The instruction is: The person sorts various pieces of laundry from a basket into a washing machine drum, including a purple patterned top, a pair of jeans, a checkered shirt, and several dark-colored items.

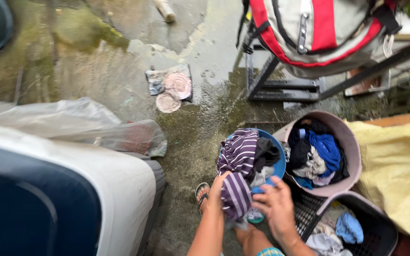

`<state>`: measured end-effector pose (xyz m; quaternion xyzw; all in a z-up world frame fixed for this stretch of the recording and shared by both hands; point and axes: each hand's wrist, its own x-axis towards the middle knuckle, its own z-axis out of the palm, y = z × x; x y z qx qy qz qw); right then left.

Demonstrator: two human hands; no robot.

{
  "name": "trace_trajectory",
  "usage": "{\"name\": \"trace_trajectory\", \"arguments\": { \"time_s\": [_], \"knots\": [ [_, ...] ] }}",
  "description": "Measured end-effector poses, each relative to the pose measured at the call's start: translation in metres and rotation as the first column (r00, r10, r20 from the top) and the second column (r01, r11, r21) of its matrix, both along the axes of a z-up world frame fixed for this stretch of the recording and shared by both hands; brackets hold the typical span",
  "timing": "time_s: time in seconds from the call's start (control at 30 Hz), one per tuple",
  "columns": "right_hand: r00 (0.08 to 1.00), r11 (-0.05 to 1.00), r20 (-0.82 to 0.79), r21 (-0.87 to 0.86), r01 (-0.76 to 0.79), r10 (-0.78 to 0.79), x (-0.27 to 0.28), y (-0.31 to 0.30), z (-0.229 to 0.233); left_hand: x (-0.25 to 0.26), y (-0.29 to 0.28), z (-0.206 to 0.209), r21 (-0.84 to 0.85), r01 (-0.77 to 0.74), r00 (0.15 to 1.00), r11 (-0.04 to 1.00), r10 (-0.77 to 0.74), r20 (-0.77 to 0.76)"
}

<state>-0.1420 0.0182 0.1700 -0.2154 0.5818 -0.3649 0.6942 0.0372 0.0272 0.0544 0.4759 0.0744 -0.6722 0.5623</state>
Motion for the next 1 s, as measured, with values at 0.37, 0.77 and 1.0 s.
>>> {"name": "trace_trajectory", "arguments": {
  "time_s": [0.37, 0.77, 1.0],
  "knots": [
    [0.82, 0.87, 0.291, -0.141, -0.472, 0.492, 0.056, -0.061, 0.06, 0.049, 0.085, 0.218, -0.322, -0.23, 0.973, 0.918, 0.21, -0.096],
    [0.464, 0.61, 0.405, -0.414, -0.676, 0.788, 0.272, 0.096, 0.155, 0.192, 0.278, 0.35, -0.572, -0.511, 0.747, 0.641, 0.661, 0.074],
    [0.103, 0.296, 0.391, -0.475, -0.829, 0.915, 0.399, 0.24, 0.218, 0.262, 0.437, 0.379, -0.588, -0.655, 0.478, 0.474, 0.863, 0.163]
  ]
}}
